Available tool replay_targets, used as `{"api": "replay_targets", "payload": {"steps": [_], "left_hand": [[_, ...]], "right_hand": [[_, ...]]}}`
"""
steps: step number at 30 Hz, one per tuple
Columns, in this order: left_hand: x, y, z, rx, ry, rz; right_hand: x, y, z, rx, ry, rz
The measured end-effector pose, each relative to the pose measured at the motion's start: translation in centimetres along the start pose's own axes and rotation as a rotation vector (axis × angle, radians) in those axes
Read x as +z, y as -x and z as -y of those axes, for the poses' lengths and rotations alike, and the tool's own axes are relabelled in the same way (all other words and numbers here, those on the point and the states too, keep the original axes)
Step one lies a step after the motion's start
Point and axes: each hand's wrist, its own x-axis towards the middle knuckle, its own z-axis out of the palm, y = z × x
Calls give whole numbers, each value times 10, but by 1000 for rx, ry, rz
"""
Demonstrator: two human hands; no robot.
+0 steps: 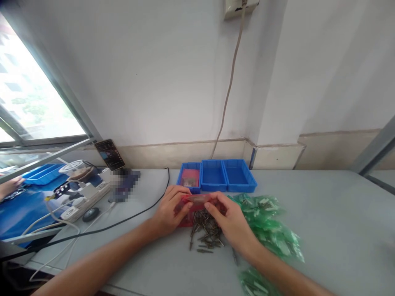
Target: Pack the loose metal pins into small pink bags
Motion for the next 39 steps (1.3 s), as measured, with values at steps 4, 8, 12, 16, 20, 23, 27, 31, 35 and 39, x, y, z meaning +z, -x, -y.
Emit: {"api": "replay_targets", "payload": {"steps": [4, 8, 12, 16, 20, 23, 27, 31, 35, 39], "left_hand": [[0, 1, 0, -12, 4, 3], [1, 1, 1, -15, 24, 28], [1, 1, 1, 6, 14, 27], [0, 2, 1, 16, 8, 36], [0, 2, 1, 10, 9, 39], [1, 3, 2, 10, 20, 33], [1, 3, 2, 20, 51, 33], [1, 4, 2, 10, 64, 61], [2, 3, 2, 14, 61, 81], [1, 2, 1, 25, 69, 103]], "right_hand": [[-1, 0, -1, -60, 76, -34], [-1, 0, -1, -111, 136, -34], [-1, 2, 0, -83, 155, -9], [-1, 4, 0, -45, 154, 0], [0, 5, 0, -29, 152, -7], [0, 5, 2, -17, 149, 17], [1, 6, 4, -7, 150, 60], [2, 5, 3, -17, 166, 67], [2, 4, 1, -23, 186, 80], [1, 4, 0, -72, 207, 88]]}}
